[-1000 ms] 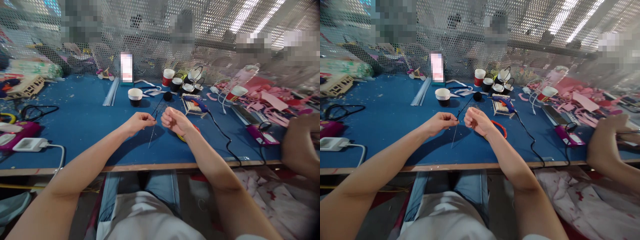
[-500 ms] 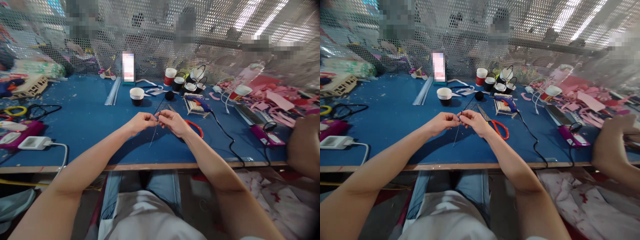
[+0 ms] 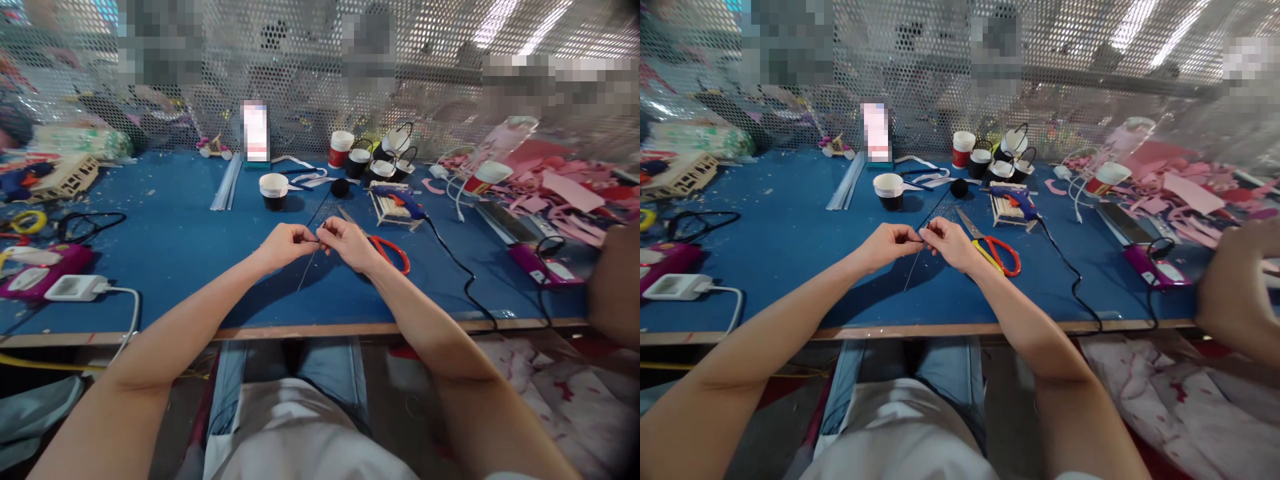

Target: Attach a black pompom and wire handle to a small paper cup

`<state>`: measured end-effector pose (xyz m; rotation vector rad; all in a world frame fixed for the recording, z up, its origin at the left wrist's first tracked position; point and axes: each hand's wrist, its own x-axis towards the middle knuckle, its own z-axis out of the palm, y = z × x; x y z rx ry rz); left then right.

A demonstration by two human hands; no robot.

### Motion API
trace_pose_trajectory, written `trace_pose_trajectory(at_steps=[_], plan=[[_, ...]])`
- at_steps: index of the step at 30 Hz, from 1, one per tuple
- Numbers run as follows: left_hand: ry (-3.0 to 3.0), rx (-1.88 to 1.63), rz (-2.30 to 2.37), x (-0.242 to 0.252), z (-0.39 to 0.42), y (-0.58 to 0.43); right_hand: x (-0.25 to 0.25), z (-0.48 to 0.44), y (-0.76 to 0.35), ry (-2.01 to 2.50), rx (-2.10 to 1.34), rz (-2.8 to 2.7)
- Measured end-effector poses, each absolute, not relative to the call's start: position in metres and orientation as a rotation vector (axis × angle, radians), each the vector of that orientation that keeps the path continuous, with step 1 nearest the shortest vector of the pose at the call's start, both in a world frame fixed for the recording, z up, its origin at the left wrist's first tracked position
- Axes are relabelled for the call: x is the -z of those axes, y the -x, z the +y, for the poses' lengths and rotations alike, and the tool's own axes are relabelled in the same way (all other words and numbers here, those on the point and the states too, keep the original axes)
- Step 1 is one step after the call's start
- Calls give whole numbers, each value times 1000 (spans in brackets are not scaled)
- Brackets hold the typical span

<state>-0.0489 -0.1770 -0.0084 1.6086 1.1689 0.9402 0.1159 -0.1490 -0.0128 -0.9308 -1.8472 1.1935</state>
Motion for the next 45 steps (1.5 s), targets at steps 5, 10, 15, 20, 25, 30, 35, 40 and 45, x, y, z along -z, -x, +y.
trace_pose_trajectory(at_steps=[5,10,15,20,25,30,35,40,45], plan=[[-1601,-953,1173,7,-178,49,13,-149,-116,957,-1121,-1871],[-1558,-946,1134,6,-179,48,11,-151,-115,946,-1143,-1864],[-1456,-910,1136,3,-180,48,13,-149,-116,817,-1229,-1831],[-1500,-951,1130,6,-178,48,16,-148,-118,876,-1191,-1828],[-1554,-965,1147,8,-178,46,14,-149,-117,948,-1113,-1883],[-1591,-974,1146,7,-179,45,13,-151,-115,985,-1018,-1889],[-1576,-967,1125,6,-180,45,14,-151,-113,997,-1037,-1828],[-1451,-918,1136,3,-181,45,14,-151,-113,850,-1244,-1768],[-1478,-898,1123,3,-179,50,15,-150,-115,915,-1194,-1797]])
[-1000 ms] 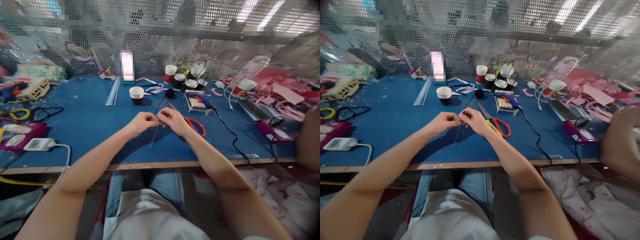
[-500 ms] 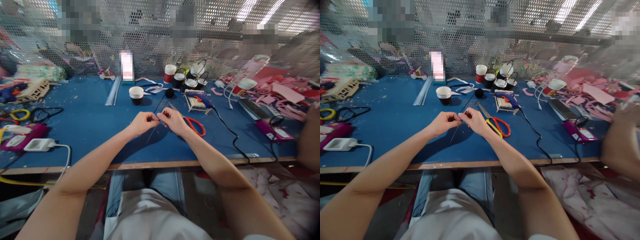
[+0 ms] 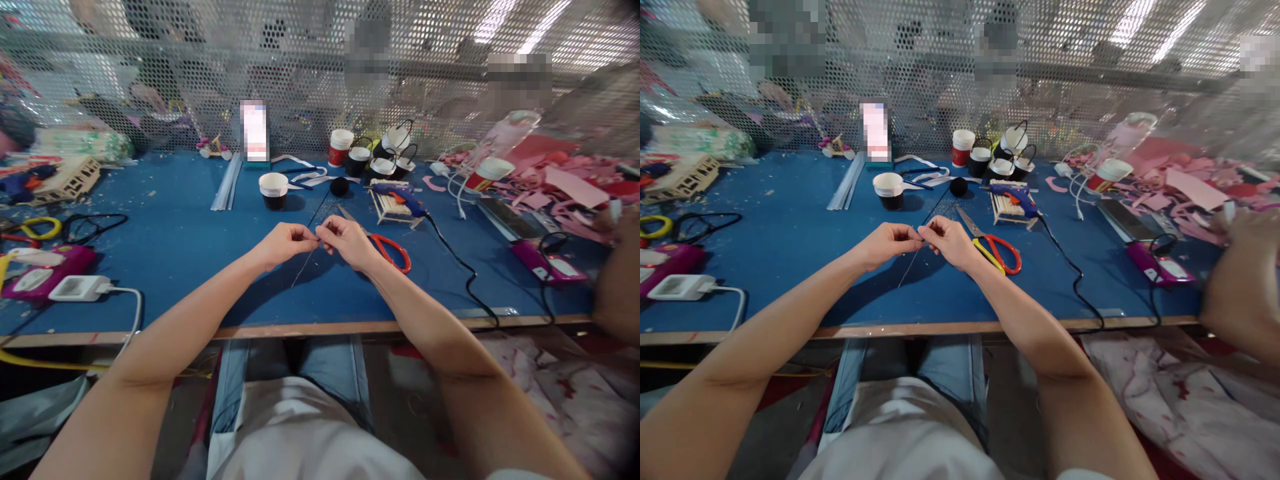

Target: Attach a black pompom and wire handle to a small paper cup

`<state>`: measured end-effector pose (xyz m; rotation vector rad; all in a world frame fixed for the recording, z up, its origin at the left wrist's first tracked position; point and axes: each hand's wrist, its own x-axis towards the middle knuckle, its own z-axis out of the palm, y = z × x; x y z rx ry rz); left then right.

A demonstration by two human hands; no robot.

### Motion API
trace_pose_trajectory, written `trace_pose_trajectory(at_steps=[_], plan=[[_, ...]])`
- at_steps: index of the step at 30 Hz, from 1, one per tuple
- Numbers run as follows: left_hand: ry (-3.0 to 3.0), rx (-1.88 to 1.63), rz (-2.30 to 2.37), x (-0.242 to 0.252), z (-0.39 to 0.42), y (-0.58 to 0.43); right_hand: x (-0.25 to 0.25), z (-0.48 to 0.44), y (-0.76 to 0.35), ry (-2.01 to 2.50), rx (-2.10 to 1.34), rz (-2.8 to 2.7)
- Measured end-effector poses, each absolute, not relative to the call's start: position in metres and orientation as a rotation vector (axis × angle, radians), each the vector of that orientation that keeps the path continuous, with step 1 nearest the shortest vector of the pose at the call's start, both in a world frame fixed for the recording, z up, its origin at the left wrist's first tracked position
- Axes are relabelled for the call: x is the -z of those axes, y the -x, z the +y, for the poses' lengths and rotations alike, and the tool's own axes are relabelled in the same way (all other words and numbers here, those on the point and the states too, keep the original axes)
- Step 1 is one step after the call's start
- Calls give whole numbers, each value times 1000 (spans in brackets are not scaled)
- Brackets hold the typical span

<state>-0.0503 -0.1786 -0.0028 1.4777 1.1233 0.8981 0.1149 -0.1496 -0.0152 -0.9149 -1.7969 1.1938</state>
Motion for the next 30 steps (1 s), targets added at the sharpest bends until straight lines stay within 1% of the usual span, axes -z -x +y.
trace_pose_trajectory(at_steps=[8,17,25,27,30], plan=[[-1591,-917,1134,1,-179,51,13,-149,-116,975,-1097,-1851],[-1604,-926,1181,-4,-183,48,10,-151,-115,1034,-976,-1899],[-1580,-940,1168,2,-182,46,11,-149,-114,1061,-876,-1914],[-1566,-945,1157,4,-181,46,11,-150,-114,1072,-916,-1886],[-1500,-937,1134,4,-182,46,12,-151,-114,961,-1172,-1802]])
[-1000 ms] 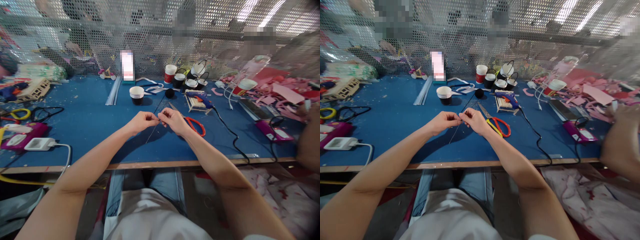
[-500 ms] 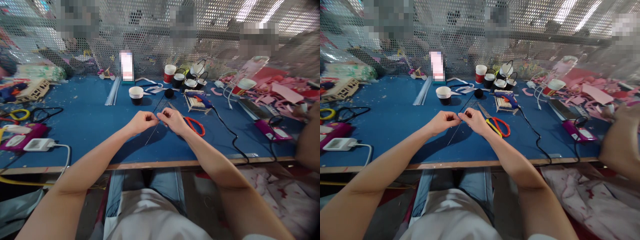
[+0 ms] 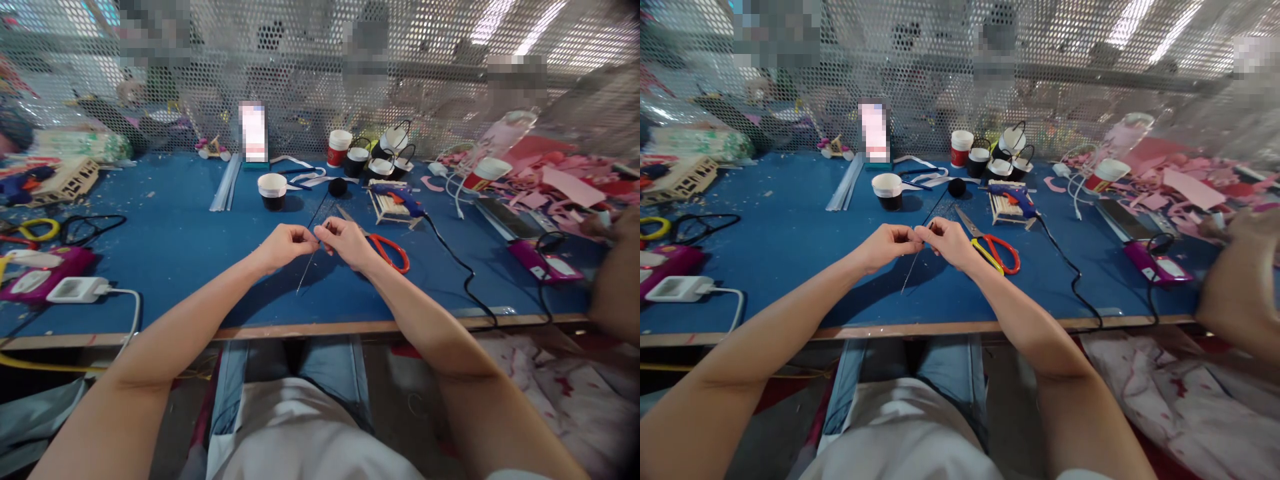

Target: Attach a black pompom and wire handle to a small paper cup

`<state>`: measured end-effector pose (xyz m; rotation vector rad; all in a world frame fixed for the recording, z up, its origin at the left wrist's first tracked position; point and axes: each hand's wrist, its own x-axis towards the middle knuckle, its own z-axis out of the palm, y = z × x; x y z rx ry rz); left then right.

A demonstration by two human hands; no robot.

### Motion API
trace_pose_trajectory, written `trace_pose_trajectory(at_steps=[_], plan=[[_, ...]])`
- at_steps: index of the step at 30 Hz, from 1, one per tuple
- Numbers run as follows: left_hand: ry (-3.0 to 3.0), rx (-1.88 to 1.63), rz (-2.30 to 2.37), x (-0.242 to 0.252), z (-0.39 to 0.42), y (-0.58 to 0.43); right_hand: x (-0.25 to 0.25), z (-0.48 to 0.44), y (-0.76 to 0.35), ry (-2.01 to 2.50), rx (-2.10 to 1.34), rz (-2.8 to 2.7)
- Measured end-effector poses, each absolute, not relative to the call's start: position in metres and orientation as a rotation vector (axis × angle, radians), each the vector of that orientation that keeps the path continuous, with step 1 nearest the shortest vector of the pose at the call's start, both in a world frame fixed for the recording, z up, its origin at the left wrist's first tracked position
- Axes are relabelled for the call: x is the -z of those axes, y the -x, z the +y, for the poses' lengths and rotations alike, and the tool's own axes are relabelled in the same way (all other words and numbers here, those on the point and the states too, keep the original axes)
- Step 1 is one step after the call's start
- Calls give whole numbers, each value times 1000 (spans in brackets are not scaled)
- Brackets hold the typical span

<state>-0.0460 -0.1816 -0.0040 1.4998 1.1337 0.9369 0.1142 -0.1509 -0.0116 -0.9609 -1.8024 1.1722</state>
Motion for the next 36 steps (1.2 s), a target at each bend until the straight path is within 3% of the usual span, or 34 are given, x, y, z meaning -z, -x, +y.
trace_pose_trajectory(at_steps=[5,21,29,36], plan=[[-1411,-902,1124,3,-180,47,14,-149,-115,842,-1405,-1675],[-1463,-963,1109,7,-180,43,15,-148,-113,1049,-1004,-1841],[-1407,-922,1124,7,-179,46,14,-148,-115,832,-1378,-1724],[-1546,-946,1143,9,-177,48,18,-145,-115,906,-1274,-1765]])
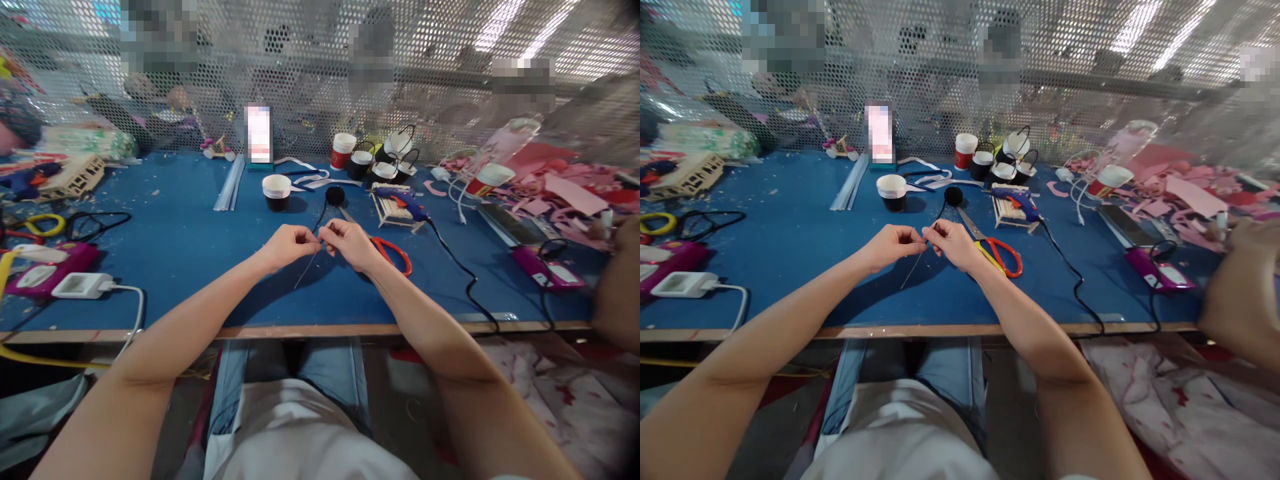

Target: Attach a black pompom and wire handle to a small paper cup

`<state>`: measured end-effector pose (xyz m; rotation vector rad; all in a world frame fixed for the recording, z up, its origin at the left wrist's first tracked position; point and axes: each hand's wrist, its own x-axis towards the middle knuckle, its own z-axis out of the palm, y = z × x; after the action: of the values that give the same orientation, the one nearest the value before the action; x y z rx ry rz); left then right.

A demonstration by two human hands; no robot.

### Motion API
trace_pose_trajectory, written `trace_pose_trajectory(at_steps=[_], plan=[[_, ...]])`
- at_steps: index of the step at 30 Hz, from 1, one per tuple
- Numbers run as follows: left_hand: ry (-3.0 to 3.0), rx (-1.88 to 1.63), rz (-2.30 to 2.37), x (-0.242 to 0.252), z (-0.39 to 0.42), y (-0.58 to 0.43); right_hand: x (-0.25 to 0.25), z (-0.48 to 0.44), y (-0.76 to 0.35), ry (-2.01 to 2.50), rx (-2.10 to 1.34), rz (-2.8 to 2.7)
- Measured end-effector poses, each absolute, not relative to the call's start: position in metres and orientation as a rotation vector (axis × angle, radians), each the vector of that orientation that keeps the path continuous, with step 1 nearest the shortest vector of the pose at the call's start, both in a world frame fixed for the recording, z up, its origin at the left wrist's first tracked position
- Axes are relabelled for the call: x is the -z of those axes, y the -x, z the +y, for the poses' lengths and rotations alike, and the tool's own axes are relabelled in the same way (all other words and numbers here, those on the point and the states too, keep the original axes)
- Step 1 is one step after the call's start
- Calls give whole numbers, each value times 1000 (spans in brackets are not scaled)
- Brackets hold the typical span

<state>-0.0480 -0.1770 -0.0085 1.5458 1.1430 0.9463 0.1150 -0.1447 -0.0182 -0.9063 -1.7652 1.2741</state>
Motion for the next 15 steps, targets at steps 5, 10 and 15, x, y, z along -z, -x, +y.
trace_pose_trajectory(at_steps=[5,10,15], plan=[[-1612,-940,1158,8,-178,47,17,-145,-116,960,-1110,-1877],[-1593,-945,1142,6,-181,45,16,-147,-113,1028,-1062,-1861],[-1508,-939,1137,4,-181,45,16,-148,-113,996,-1198,-1790]])
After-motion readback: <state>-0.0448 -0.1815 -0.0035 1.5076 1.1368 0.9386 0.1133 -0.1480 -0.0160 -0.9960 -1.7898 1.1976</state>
